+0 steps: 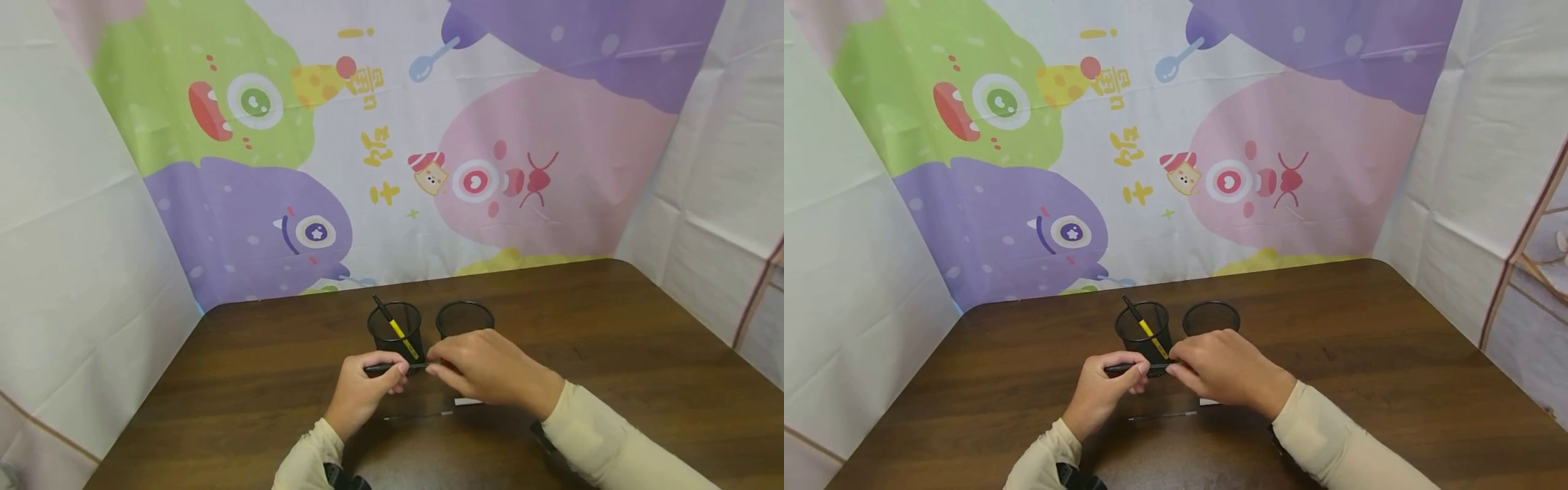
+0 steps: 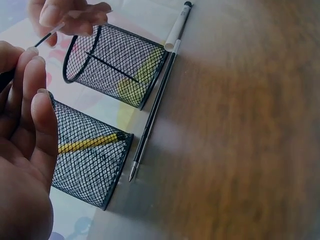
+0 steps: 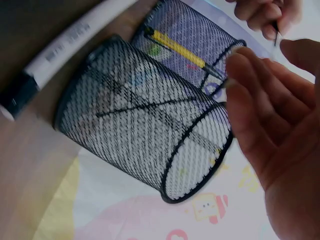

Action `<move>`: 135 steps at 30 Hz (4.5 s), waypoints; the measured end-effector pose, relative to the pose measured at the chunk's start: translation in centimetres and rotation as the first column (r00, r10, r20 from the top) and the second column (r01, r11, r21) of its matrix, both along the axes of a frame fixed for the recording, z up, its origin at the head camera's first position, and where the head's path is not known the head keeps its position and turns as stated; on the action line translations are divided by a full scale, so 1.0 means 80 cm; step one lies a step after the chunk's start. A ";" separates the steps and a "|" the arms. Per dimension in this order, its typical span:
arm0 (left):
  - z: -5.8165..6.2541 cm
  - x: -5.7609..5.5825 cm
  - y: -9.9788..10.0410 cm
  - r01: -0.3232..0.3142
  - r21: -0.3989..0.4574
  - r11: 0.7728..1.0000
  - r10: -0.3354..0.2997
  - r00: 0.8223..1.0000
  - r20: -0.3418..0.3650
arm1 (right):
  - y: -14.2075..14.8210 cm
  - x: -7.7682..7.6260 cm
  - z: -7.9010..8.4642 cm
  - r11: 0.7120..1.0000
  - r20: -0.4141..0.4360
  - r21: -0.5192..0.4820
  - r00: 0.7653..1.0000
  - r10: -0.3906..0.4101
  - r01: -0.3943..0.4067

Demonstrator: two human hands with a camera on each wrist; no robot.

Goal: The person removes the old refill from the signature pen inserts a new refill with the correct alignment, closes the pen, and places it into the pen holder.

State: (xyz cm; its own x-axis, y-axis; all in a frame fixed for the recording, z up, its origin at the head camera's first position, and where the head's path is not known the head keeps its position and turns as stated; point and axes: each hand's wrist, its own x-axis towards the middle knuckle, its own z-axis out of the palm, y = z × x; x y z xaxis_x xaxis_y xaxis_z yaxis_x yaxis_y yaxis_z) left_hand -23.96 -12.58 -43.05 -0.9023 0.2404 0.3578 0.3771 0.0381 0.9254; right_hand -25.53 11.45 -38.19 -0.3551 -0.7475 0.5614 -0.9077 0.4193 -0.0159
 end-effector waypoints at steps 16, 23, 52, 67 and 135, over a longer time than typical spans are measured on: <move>-0.004 0.002 -0.005 -0.070 -0.004 0.998 0.070 0.997 0.028 | 0.010 0.015 0.019 0.932 0.345 0.342 0.905 -0.247 0.124; -0.001 0.000 -0.001 -0.037 -0.002 0.999 0.037 0.999 0.027 | 0.010 0.020 0.013 0.882 0.369 0.444 0.866 -0.339 0.157; 0.001 0.003 0.002 -0.037 -0.006 0.999 0.037 0.999 0.027 | 0.011 0.012 -0.012 0.894 0.338 0.429 0.895 -0.291 0.128; 0.000 0.002 0.001 -0.049 -0.003 0.999 0.049 0.998 0.030 | 0.012 0.010 -0.002 0.930 0.365 0.355 0.902 -0.230 0.093; -0.002 -0.003 0.000 -0.073 0.089 0.993 0.069 0.996 0.048 | 0.008 0.007 0.015 0.985 -0.024 0.080 0.988 -0.150 0.152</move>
